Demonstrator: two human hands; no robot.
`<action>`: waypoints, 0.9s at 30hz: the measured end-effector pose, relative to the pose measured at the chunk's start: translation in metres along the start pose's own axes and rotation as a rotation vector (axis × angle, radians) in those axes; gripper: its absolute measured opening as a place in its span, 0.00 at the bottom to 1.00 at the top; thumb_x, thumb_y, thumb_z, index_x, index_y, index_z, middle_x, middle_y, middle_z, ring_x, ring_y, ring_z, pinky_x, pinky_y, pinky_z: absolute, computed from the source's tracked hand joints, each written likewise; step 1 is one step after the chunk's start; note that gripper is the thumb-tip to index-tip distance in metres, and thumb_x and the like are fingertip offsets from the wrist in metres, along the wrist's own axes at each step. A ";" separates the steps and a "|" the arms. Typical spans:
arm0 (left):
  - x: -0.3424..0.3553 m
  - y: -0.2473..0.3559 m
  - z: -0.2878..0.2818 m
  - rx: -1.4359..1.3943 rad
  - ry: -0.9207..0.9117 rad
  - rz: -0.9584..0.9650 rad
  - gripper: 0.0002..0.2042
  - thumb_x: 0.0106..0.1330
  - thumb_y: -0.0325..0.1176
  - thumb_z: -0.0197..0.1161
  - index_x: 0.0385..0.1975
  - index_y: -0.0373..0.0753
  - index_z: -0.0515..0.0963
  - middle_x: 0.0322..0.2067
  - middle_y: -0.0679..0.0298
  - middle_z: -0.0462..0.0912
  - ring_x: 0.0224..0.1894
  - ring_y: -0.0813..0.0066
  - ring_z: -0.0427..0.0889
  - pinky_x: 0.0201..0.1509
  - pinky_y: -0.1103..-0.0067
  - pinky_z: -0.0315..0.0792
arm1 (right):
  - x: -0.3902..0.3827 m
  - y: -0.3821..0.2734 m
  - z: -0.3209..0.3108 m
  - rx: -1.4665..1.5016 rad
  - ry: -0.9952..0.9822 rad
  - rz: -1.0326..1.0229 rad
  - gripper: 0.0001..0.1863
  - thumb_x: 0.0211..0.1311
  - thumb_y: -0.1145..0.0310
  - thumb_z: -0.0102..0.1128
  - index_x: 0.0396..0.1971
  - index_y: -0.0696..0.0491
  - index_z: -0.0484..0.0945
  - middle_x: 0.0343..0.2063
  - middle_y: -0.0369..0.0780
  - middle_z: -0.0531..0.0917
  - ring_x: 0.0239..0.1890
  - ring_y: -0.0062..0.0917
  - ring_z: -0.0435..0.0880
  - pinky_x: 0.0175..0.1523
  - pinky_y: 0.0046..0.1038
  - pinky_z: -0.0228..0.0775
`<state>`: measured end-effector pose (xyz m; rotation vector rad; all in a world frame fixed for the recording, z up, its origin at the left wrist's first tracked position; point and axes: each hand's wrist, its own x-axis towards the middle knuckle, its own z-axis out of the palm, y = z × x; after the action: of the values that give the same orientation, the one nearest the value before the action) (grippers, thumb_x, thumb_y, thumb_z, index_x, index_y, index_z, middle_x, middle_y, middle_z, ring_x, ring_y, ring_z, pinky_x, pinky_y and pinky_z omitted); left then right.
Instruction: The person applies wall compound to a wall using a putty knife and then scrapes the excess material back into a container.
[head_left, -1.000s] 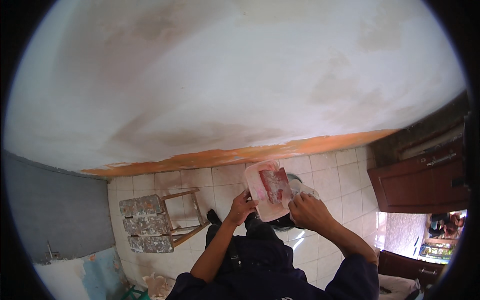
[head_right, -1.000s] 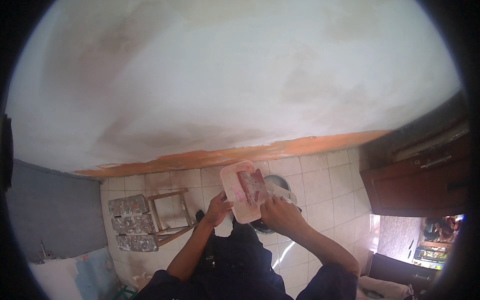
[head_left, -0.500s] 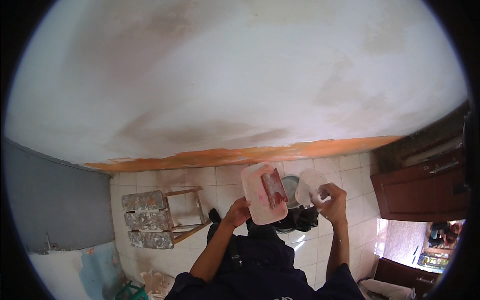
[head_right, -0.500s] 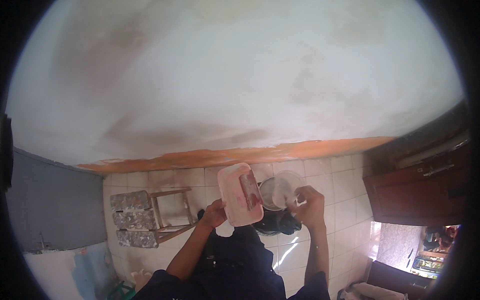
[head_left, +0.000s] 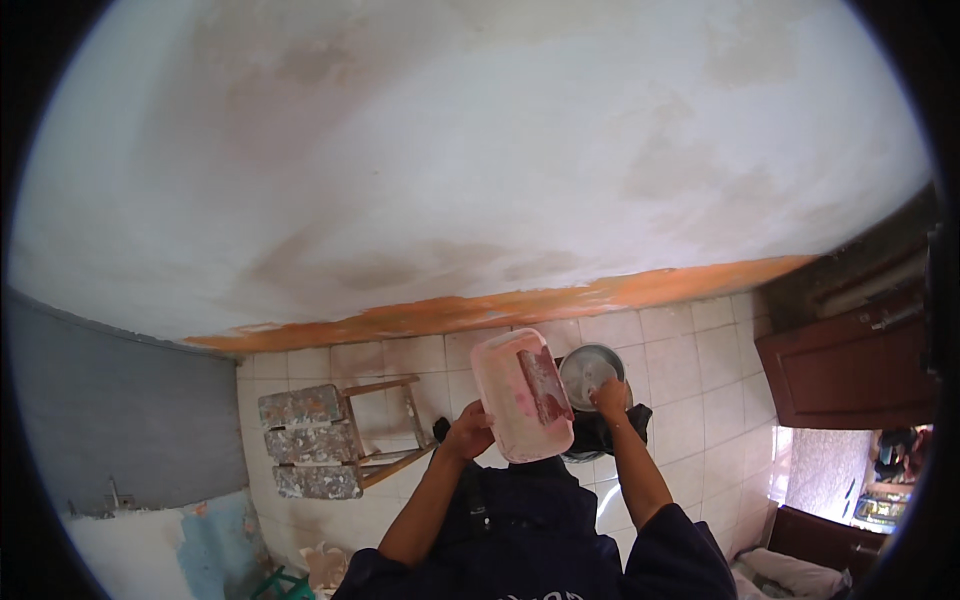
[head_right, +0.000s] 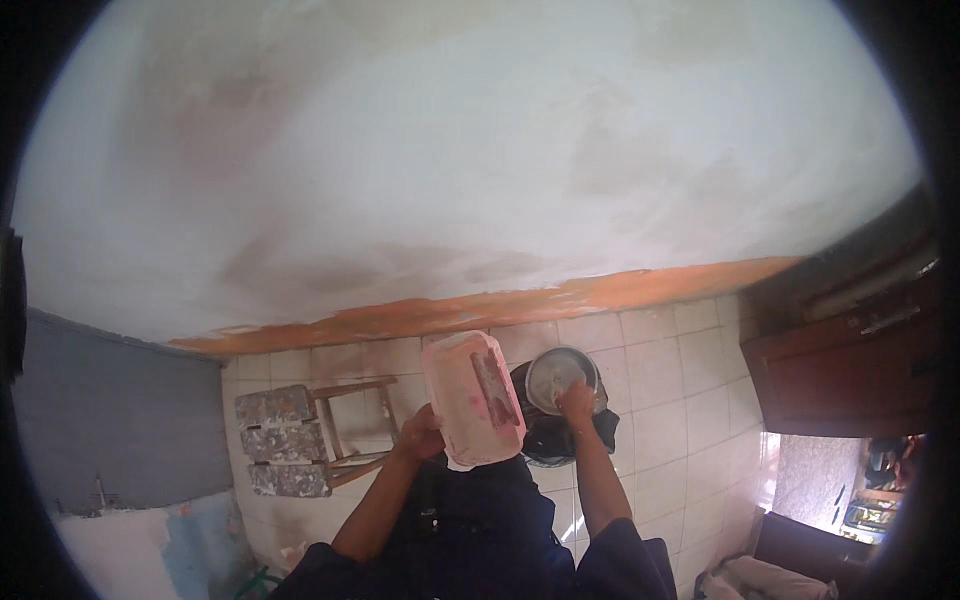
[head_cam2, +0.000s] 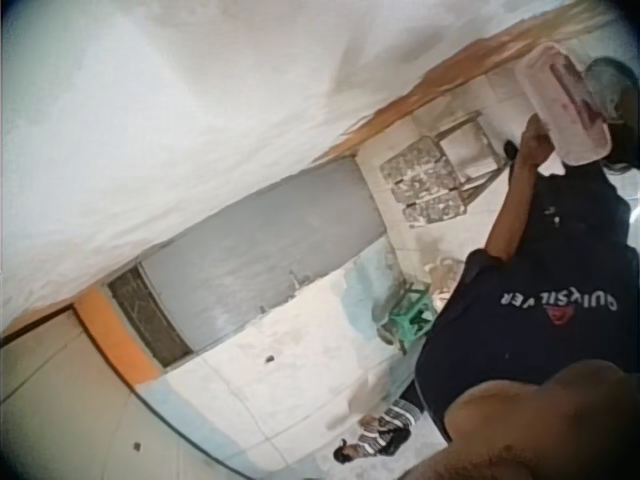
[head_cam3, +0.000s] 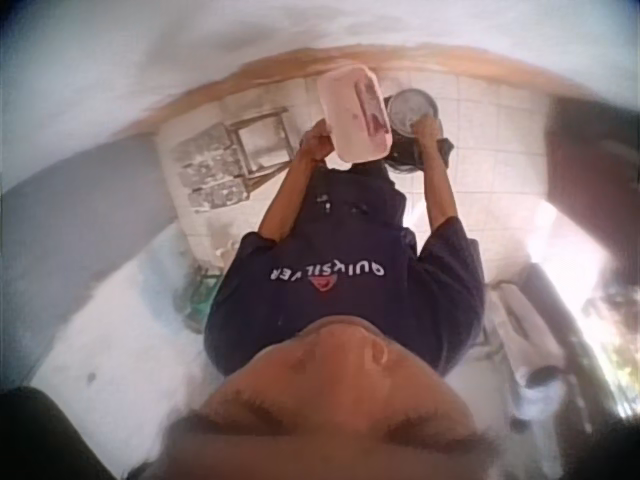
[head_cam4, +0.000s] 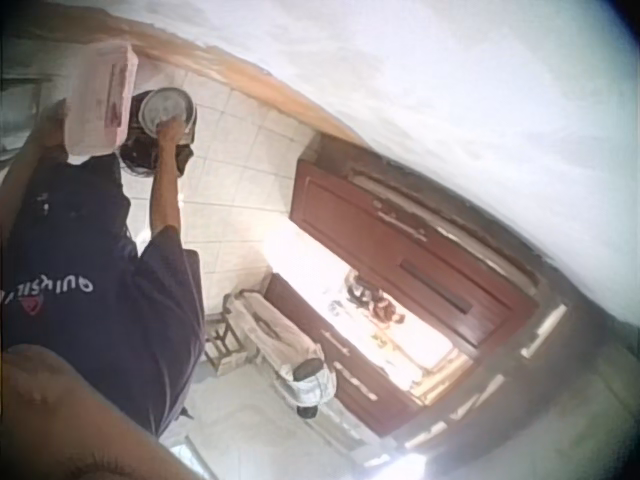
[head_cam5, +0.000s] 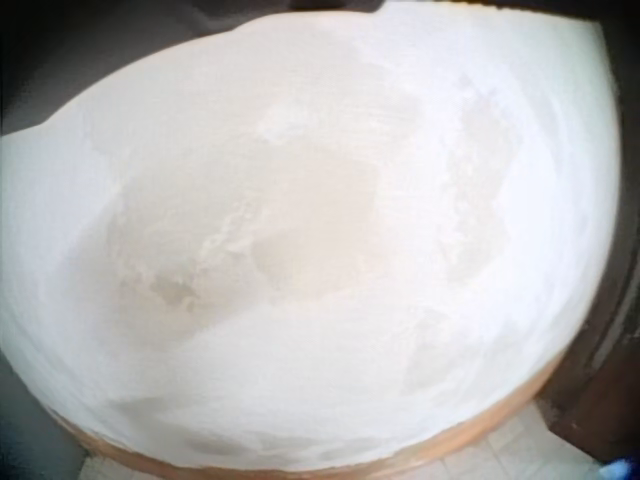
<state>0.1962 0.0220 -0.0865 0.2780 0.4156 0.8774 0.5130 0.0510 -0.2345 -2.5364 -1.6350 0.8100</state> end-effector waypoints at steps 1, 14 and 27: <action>-0.003 0.001 -0.001 0.051 0.011 0.005 0.27 0.54 0.29 0.58 0.55 0.28 0.64 0.51 0.54 0.74 0.53 0.63 0.74 0.59 0.66 0.67 | 0.000 0.005 0.006 -0.004 -0.013 0.000 0.18 0.40 0.63 0.68 0.28 0.62 0.79 0.30 0.54 0.81 0.35 0.46 0.82 0.41 0.40 0.75; -0.033 0.027 0.050 0.084 0.138 0.259 0.27 0.53 0.27 0.61 0.55 0.27 0.64 0.50 0.54 0.74 0.53 0.62 0.74 0.59 0.66 0.68 | -0.043 -0.049 -0.068 0.353 0.236 0.013 0.17 0.46 0.65 0.65 0.33 0.61 0.81 0.30 0.54 0.82 0.34 0.45 0.82 0.43 0.37 0.74; -0.071 0.079 0.068 0.150 0.111 0.368 0.27 0.53 0.20 0.62 0.55 0.30 0.63 0.50 0.56 0.73 0.54 0.64 0.73 0.58 0.65 0.67 | -0.225 -0.266 -0.250 0.218 0.440 -0.723 0.12 0.48 0.66 0.63 0.31 0.57 0.77 0.27 0.44 0.80 0.31 0.39 0.80 0.32 0.37 0.71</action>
<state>0.1331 0.0096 0.0223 0.4542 0.5450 1.2276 0.3236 0.0435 0.1501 -1.6137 -1.9393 0.3033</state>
